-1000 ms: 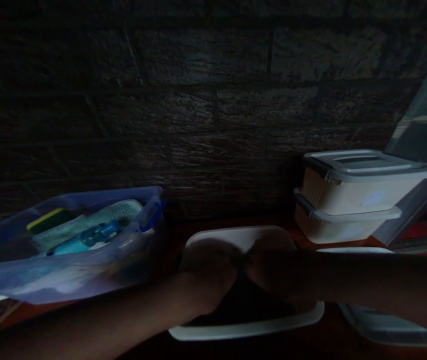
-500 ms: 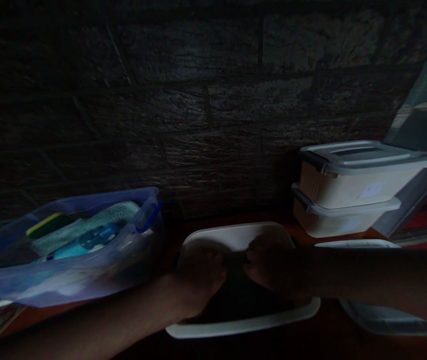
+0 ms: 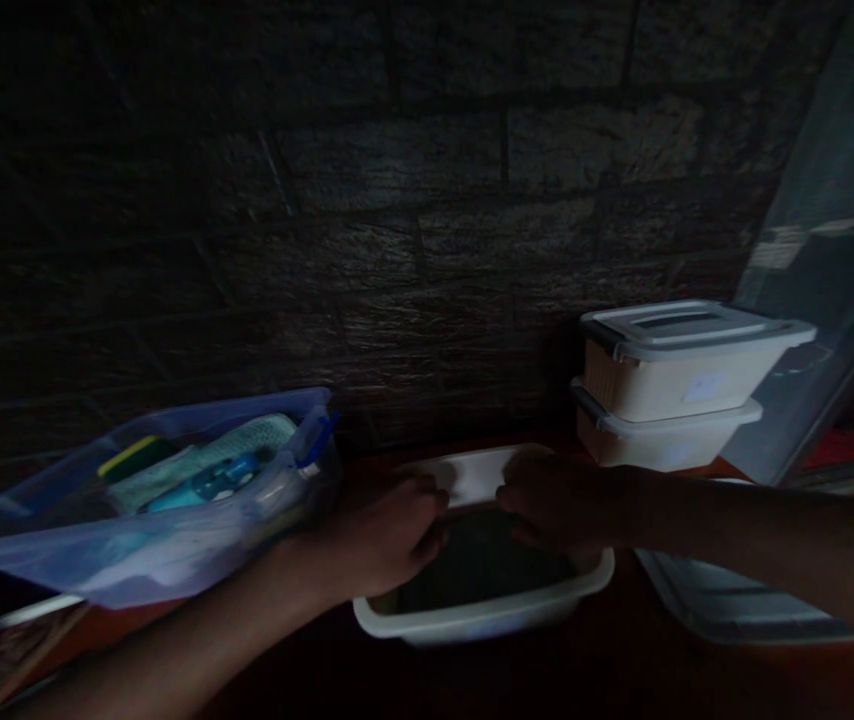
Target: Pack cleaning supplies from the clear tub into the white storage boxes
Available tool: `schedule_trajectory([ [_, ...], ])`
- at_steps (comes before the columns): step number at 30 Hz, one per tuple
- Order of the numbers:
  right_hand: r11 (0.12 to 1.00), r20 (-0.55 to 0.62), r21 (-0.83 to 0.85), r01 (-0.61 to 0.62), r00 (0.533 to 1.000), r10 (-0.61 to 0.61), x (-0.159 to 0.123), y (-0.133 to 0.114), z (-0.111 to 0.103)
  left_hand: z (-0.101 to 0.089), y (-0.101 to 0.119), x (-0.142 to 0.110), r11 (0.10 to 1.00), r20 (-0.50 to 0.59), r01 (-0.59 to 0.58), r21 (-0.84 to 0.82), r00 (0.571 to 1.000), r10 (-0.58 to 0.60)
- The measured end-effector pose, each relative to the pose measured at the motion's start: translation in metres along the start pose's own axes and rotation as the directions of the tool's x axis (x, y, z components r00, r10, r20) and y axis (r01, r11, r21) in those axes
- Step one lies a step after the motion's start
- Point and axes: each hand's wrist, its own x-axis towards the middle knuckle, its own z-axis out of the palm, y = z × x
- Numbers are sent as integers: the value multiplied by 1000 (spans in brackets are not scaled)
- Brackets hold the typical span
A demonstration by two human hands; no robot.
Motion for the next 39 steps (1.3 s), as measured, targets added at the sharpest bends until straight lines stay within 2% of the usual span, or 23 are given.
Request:
schedule_trajectory([
  [3, 1000, -48, 22, 22, 999, -21, -10, 6, -1, -12, -1, -3, 998, 21, 21, 59, 1000, -22],
  [6, 997, -71, 79, -9, 997, 15, -12, 13, -1, -19, -6, -1, 1000, -82, -9, 10, 997, 9],
  [8, 991, -130, 132, -5, 991, 23, -9, 16, -5, -22, -12, 4, 998, -153, -39, -55, 988, 30],
  [10, 982, -217, 186, 1, 975, 41, -2, 19, -12, -22, -21, 11, 988, -239, -23, -154, 971, -15],
  [12, 967, -297, 255, 7, 952, 72, 6, 22, -20, -20, -32, 18, 966, -341, 19, -258, 934, -109],
  [14, 942, -339, 335, 17, 935, 104, 15, 24, -28, -14, -44, 24, 956, -360, 38, -291, 922, -146],
  [17, 904, -341, 427, 18, 929, 142, 26, 27, -37, -2, -55, 33, 944, -294, 26, -328, 947, -128],
  [21, 858, -320, 513, 5, 929, 186, 33, 29, -45, 11, -60, 45, 937, -178, 3, -350, 982, -69],
  [26, 784, -325, 620, 35, 920, 217, 28, 39, -48, 9, -59, 55, 941, -97, -3, -340, 995, -32],
  [31, 822, -313, 568, -28, 917, 247, 22, 47, -46, 3, -56, 60, 946, -70, -12, -323, 997, -12],
  [35, 823, -262, 566, -42, 937, 229, 19, 53, -43, 7, -57, 63, 958, -9, -1, -287, 1000, -1],
  [39, 839, -253, 540, -70, 937, 241, 16, 59, -41, 9, -58, 64, 967, 31, 20, -255, 999, -13],
])
